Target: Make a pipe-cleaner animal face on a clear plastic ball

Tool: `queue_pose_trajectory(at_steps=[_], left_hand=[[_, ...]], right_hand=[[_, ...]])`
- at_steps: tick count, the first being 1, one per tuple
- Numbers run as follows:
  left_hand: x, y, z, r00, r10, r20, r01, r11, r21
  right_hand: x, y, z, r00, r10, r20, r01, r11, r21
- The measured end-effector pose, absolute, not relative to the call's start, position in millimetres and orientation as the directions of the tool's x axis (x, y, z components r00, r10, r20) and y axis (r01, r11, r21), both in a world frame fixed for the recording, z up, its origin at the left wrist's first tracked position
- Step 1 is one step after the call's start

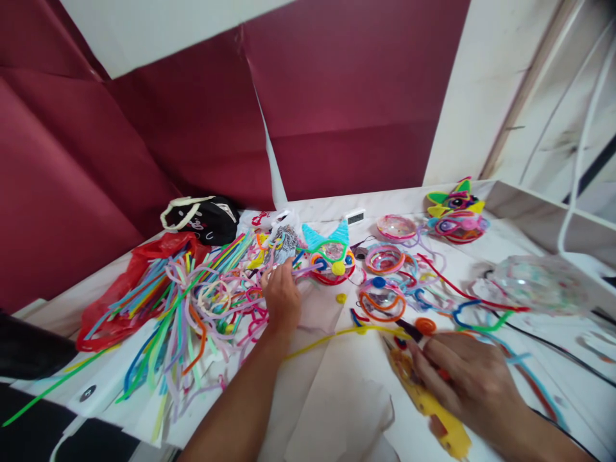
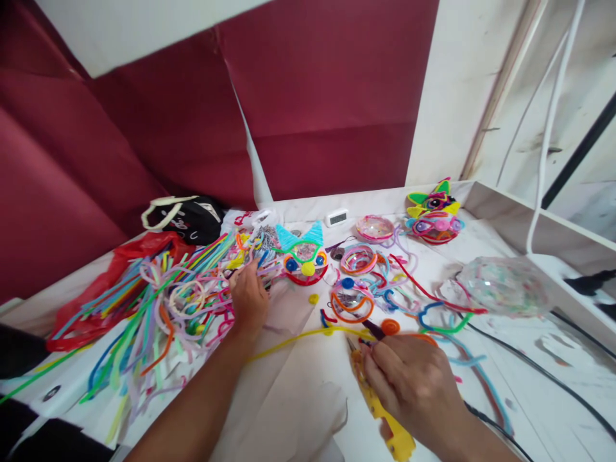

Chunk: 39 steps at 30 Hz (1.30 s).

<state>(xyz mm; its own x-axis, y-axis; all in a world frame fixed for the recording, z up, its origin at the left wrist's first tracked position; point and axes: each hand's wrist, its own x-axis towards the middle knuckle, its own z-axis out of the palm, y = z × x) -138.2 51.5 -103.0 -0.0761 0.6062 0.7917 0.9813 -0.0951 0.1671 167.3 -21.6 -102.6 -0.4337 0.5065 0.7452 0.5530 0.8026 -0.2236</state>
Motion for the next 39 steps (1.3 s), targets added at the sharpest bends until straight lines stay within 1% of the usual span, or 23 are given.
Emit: queue_pose_trajectory(at_steps=[3, 5, 10, 12, 16, 23, 26, 30, 35, 39], left_hand=[[-141.9, 56.8, -108.5, -0.181, 0.635, 0.751, 0.952, -0.080, 0.297], [-142.5, 58.4, -109.1, -0.235, 0.632, 0.738, 0.931, -0.073, 0.358], [-147.9, 60.6, -111.9, -0.274, 0.619, 0.736, 0.898, -0.110, 0.426], [-152.0, 62.8, -116.1, -0.261, 0.619, 0.741, 0.898, -0.125, 0.422], [-156.0, 65.9, -119.3, -0.168, 0.567, 0.806, 0.916, -0.214, 0.341], [-145.6, 54.9, -99.9, 0.010, 0.500, 0.866, 0.868, -0.433, 0.241], [-145.3, 53.5, -99.5, 0.091, 0.584, 0.807, 0.827, -0.496, 0.265], [-149.8, 57.9, -109.3, 0.154, 0.736, 0.659, 0.826, -0.462, 0.323], [-154.5, 62.1, -119.1, 0.108, 0.809, 0.577, 0.851, -0.375, 0.367], [-155.5, 61.1, -118.4, 0.022, 0.838, 0.545, 0.866, -0.288, 0.408]], right_hand=[[166.8, -21.4, -104.0, -0.433, 0.498, 0.751, 0.546, 0.808, -0.221], [166.1, -21.7, -103.3, -0.441, 0.499, 0.746, 0.546, 0.809, -0.219], [163.7, -22.3, -99.7, -0.451, 0.490, 0.746, 0.540, 0.815, -0.209], [162.7, -22.4, -99.5, -0.453, 0.489, 0.745, 0.539, 0.816, -0.208], [161.3, -23.0, -100.6, -0.464, 0.481, 0.744, 0.523, 0.826, -0.208], [158.0, -25.1, -101.4, -0.476, 0.480, 0.737, 0.494, 0.839, -0.227], [156.3, -25.3, -101.4, -0.469, 0.471, 0.747, 0.484, 0.845, -0.228], [154.3, -25.5, -99.1, -0.446, 0.459, 0.769, 0.478, 0.848, -0.229], [151.8, -26.8, -96.1, -0.460, 0.438, 0.772, 0.457, 0.863, -0.217], [151.0, -27.6, -97.0, -0.446, 0.438, 0.781, 0.467, 0.858, -0.214]])
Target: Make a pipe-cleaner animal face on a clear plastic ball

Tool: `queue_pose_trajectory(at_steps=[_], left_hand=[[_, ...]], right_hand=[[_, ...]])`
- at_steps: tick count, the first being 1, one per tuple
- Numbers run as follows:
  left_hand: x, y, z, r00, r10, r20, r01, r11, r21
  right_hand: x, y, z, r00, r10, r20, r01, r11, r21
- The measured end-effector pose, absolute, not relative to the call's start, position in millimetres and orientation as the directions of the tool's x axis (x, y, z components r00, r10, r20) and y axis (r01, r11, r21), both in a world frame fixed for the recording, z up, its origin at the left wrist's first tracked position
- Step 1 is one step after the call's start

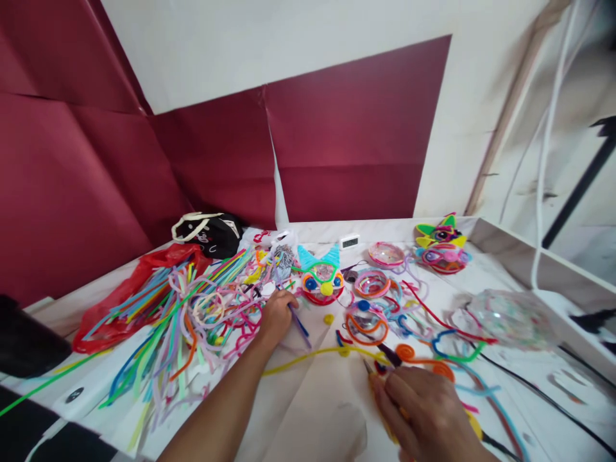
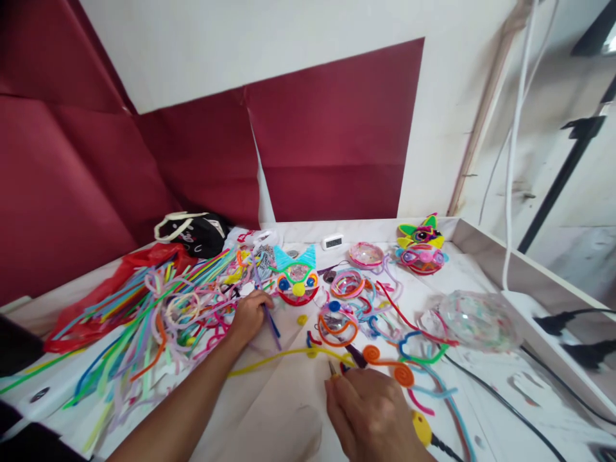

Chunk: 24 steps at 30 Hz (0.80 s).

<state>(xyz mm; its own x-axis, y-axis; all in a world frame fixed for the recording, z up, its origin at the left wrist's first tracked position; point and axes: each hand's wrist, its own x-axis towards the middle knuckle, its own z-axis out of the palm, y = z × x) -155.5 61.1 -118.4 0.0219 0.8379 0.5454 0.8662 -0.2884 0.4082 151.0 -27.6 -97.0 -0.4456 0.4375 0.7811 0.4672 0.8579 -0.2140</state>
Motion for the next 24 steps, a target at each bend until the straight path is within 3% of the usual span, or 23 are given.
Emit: queue_pose_trajectory(at_steps=[6, 24], left_hand=[[-149.8, 59.1, -113.5, -0.106, 0.823, 0.558, 0.883, -0.180, 0.433], [-139.8, 60.7, -116.3, -0.102, 0.839, 0.534, 0.890, -0.163, 0.426]], right_hand=[[151.2, -27.7, -98.3, -0.444, 0.442, 0.779, 0.471, 0.855, -0.216], [147.6, -27.8, -100.7, -0.405, 0.431, 0.806, 0.496, 0.844, -0.202]])
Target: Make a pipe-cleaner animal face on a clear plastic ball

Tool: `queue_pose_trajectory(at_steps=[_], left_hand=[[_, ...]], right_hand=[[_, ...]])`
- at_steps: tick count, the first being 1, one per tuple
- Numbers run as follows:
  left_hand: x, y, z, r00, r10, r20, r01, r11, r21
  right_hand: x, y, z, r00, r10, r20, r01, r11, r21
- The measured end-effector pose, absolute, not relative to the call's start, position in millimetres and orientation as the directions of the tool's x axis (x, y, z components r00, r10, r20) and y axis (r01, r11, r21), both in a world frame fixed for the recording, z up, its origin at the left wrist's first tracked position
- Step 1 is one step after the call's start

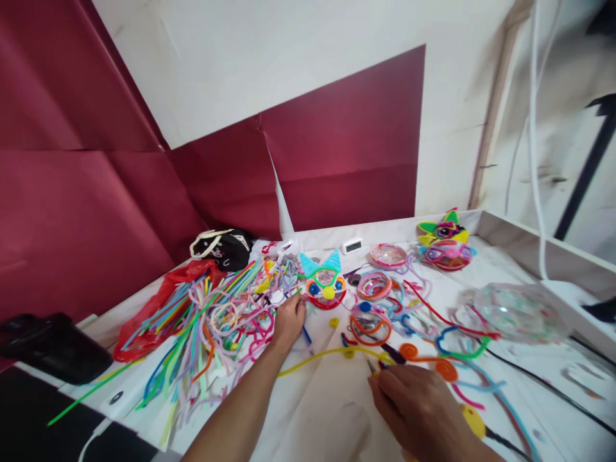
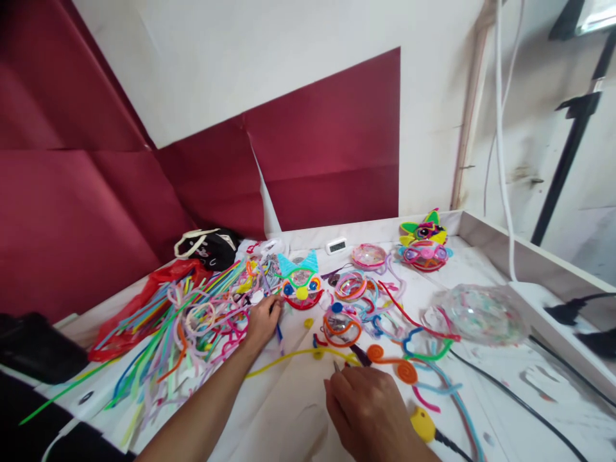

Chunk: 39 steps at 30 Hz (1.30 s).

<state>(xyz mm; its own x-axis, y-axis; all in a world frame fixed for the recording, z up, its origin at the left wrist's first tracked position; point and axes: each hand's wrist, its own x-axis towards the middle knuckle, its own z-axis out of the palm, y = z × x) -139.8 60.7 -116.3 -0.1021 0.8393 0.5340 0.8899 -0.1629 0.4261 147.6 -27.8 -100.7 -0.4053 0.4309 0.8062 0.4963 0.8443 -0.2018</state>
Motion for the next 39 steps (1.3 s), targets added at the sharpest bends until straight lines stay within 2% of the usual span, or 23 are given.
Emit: queue_pose_trajectory(at_steps=[10, 23, 39], left_hand=[[-139.8, 58.4, -116.9, -0.117, 0.841, 0.528, 0.867, -0.173, 0.467], [-141.1, 61.7, -123.2, -0.186, 0.824, 0.535, 0.801, -0.189, 0.568], [-143.8, 68.3, -132.7, -0.263, 0.797, 0.544, 0.771, -0.165, 0.615]], right_hand=[[144.0, -29.9, -98.5, -0.412, 0.394, 0.822, 0.502, 0.851, -0.156], [149.0, -27.9, -101.1, -0.420, 0.446, 0.791, 0.525, 0.830, -0.189], [153.3, -26.0, -97.6, -0.448, 0.455, 0.769, 0.558, 0.815, -0.157]])
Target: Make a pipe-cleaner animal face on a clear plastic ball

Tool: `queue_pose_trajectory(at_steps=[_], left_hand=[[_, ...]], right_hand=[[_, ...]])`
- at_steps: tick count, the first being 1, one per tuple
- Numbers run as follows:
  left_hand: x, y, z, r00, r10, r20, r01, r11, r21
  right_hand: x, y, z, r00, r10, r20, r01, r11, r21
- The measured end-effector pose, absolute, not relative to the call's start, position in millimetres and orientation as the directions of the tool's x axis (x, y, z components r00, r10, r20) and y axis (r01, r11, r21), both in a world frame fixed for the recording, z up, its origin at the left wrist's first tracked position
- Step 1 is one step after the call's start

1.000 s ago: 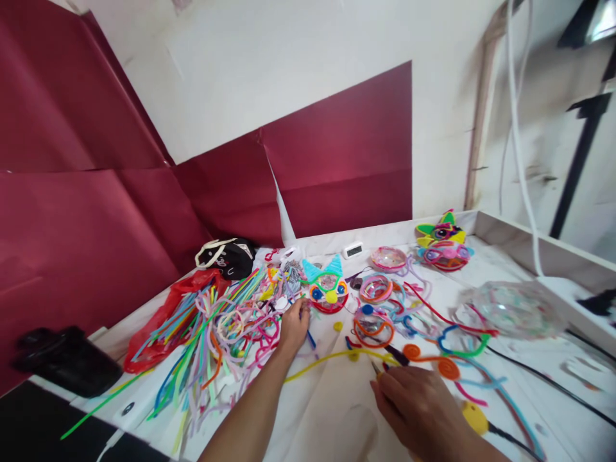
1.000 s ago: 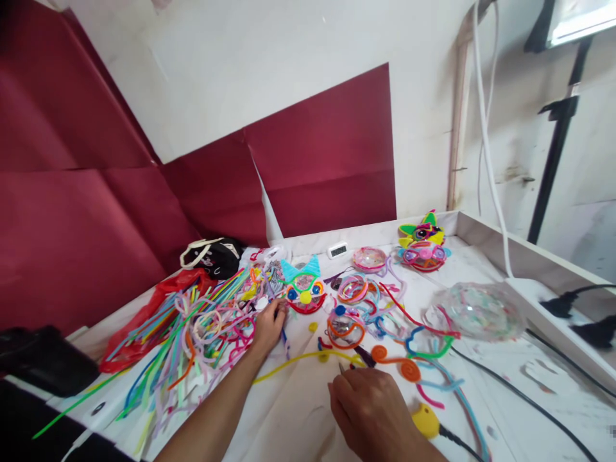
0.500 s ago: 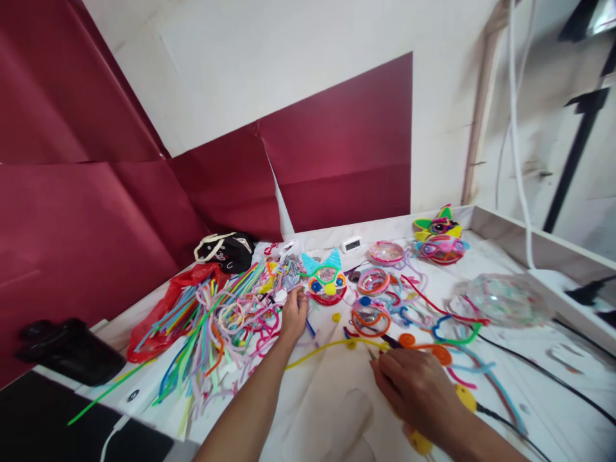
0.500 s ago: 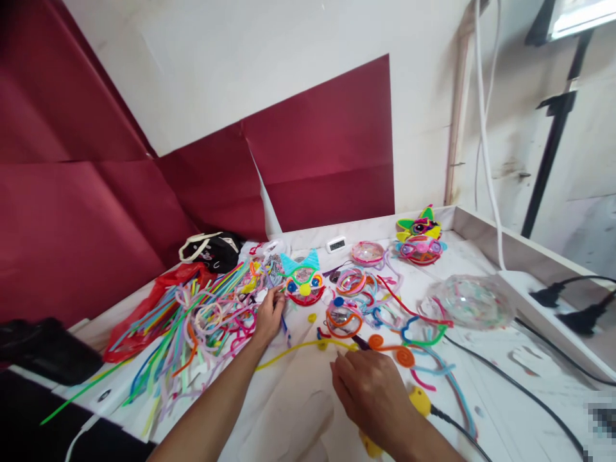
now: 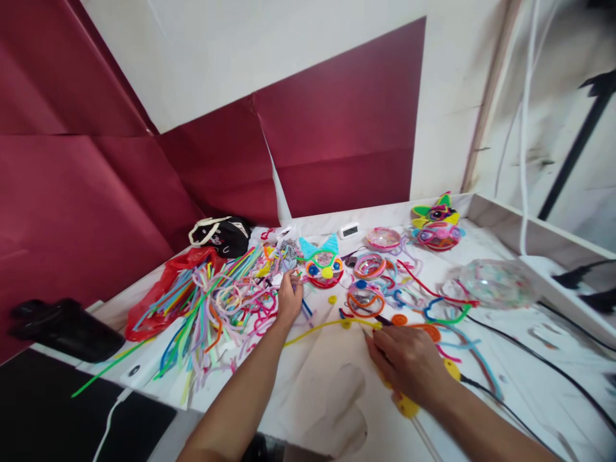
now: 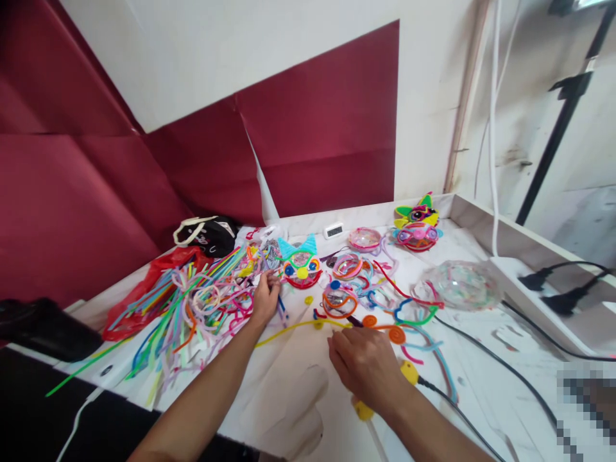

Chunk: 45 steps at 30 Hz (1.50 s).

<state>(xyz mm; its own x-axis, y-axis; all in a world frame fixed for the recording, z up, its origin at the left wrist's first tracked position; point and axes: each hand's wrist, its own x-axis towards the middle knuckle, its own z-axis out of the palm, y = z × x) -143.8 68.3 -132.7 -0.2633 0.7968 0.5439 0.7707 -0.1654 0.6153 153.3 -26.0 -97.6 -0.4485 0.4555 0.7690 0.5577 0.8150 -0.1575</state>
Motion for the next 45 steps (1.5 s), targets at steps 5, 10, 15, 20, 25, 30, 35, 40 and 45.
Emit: queue_pose_trajectory(at_steps=[5, 10, 15, 20, 25, 30, 35, 40, 45], left_hand=[[-139.7, 66.8, -130.5, -0.271, 0.791, 0.549, 0.773, -0.161, 0.614], [-140.3, 63.9, -120.6, -0.327, 0.787, 0.523, 0.737, -0.134, 0.663], [-138.8, 67.3, -117.2, -0.447, 0.799, 0.402, 0.585, -0.078, 0.807], [-117.7, 66.5, -119.0, -0.487, 0.838, 0.245, 0.335, -0.080, 0.939], [-98.1, 64.7, -112.3, -0.461, 0.869, 0.180, 0.201, -0.095, 0.975], [-90.4, 68.5, -107.4, -0.411, 0.896, 0.166, 0.162, -0.107, 0.981], [-87.0, 70.5, -106.7, -0.408, 0.895, 0.178, 0.176, -0.113, 0.978], [-86.4, 72.9, -105.7, -0.414, 0.890, 0.193, 0.211, -0.113, 0.971], [-84.8, 74.9, -104.7, -0.400, 0.895, 0.199, 0.219, -0.118, 0.969]], right_hand=[[154.8, -25.1, -97.3, -0.460, 0.466, 0.756, 0.571, 0.807, -0.150], [154.0, -25.2, -98.3, -0.451, 0.459, 0.766, 0.570, 0.808, -0.148], [153.4, -26.1, -98.5, -0.444, 0.456, 0.771, 0.563, 0.811, -0.155], [153.2, -25.3, -99.9, -0.443, 0.466, 0.766, 0.563, 0.809, -0.166], [153.4, -24.7, -99.0, -0.451, 0.471, 0.758, 0.562, 0.810, -0.169], [153.0, -25.1, -98.2, -0.450, 0.479, 0.754, 0.564, 0.807, -0.176], [153.1, -25.0, -98.4, -0.450, 0.480, 0.753, 0.556, 0.811, -0.184], [153.5, -25.5, -96.9, -0.462, 0.476, 0.749, 0.543, 0.819, -0.185], [153.4, -25.8, -96.6, -0.467, 0.475, 0.746, 0.537, 0.823, -0.187]])
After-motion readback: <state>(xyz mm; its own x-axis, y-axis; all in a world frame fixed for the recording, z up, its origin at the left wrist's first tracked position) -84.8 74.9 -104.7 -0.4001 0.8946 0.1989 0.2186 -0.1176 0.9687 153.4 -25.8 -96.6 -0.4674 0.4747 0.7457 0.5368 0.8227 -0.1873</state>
